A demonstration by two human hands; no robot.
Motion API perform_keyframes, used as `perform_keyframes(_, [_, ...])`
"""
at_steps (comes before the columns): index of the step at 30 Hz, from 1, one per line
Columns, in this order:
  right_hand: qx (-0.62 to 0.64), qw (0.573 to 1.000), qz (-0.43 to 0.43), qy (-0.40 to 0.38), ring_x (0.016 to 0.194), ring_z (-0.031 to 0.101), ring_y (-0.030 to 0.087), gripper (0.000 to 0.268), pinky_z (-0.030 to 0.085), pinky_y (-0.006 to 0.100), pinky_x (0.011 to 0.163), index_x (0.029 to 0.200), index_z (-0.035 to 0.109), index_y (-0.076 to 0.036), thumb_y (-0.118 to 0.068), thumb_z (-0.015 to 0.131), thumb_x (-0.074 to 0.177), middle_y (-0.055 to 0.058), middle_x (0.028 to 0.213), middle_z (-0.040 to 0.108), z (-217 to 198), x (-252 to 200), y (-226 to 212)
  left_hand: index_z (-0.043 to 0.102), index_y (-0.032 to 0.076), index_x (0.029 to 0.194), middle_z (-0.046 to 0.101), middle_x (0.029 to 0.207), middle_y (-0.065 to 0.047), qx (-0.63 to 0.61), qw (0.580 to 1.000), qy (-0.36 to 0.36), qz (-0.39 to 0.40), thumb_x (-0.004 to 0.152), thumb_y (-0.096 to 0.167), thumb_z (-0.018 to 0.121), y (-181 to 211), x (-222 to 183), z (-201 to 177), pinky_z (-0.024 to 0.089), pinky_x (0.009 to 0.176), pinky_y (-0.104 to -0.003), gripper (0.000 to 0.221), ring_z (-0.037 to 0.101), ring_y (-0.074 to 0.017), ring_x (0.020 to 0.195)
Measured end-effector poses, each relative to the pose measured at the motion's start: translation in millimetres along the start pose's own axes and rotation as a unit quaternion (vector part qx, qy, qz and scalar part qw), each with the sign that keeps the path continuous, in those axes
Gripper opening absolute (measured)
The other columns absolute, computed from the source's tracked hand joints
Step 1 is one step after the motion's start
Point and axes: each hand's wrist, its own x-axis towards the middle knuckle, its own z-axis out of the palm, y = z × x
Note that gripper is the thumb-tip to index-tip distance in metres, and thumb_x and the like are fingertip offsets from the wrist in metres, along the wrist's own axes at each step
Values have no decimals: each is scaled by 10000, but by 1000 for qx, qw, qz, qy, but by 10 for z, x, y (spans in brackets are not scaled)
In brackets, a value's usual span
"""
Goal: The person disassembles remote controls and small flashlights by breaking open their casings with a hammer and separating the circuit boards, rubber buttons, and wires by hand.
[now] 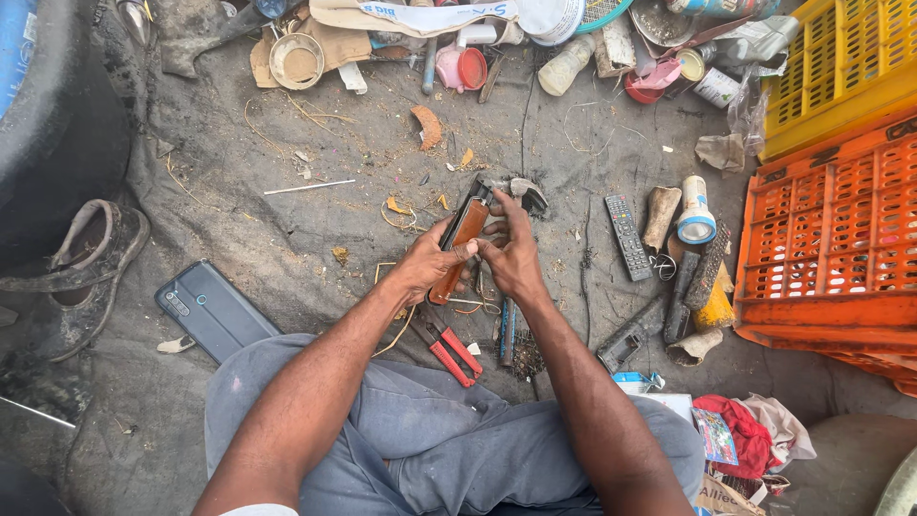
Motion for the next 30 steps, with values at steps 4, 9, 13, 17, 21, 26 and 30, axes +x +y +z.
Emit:
perform_keyframes(4, [-147, 986, -68, -44, 1027, 643, 177, 676, 606, 300, 839, 1437, 496, -73, 30, 774, 830, 128, 1302, 532, -73, 19, -97, 354, 211, 1553, 646, 902, -4, 55, 998, 16, -25, 812, 390, 783, 10, 14, -13, 599, 492, -303, 875, 641, -111, 650])
perform_keyframes(9, [-54, 998, 26, -19, 996, 705, 165, 276, 621, 298, 872, 1189, 592, -42, -56, 742, 958, 116, 1113, 706, -192, 119, 90, 441, 183, 1543, 645, 914, -50, 159, 986, 48, -26, 829, 512, 742, -143, 106, -149, 599, 487, -289, 843, 666, -127, 664])
perform_keyframes(13, [-10, 996, -83, -11, 1043, 718, 224, 195, 626, 356, 911, 1075, 555, -21, -47, 710, 960, 131, 1113, 720, -258, 83, 144, 581, 31, 1481, 729, 1192, -102, 124, 987, 69, 78, 1011, 506, 753, -200, 223, -284, 656, 753, -206, 690, 720, -49, 1002])
perform_keyframes(17, [383, 922, -13, 58, 785, 745, 292, 238, 666, 450, 694, 1181, 463, -4, -17, 624, 1006, 174, 941, 706, -312, 116, 56, 522, 136, 1377, 664, 1088, -82, -87, 985, 150, -14, 831, 388, 720, 61, 162, -353, 576, 448, -326, 633, 722, -238, 606])
perform_keyframes(21, [330, 922, 110, 171, 733, 752, 299, 444, 659, 425, 660, 1374, 471, 22, 36, 617, 956, 222, 946, 711, -935, 134, -199, 552, 27, 1281, 666, 1016, -133, -71, 987, 140, 32, 935, 193, 711, 205, 113, -299, 628, 493, -376, 416, 710, -230, 633])
perform_keyframes(26, [377, 853, -118, 340, 892, 757, 304, 188, 671, 423, 800, 1141, 556, 11, 54, 613, 967, 185, 1023, 715, -2644, -162, -587, 566, 32, 1207, 657, 928, -105, -59, 988, 142, 11, 937, 159, 682, 124, 180, -299, 620, 502, -391, 320, 722, -238, 631])
perform_keyframes(30, [418, 806, -85, 411, 1008, 739, 371, 296, 672, 525, 898, 1131, 561, 86, -149, 646, 973, 227, 1056, 676, -3191, -148, -705, 606, 26, 1155, 663, 931, -69, -80, 989, 123, -5, 966, 205, 666, -29, 248, -280, 636, 600, -379, 267, 705, -190, 703])
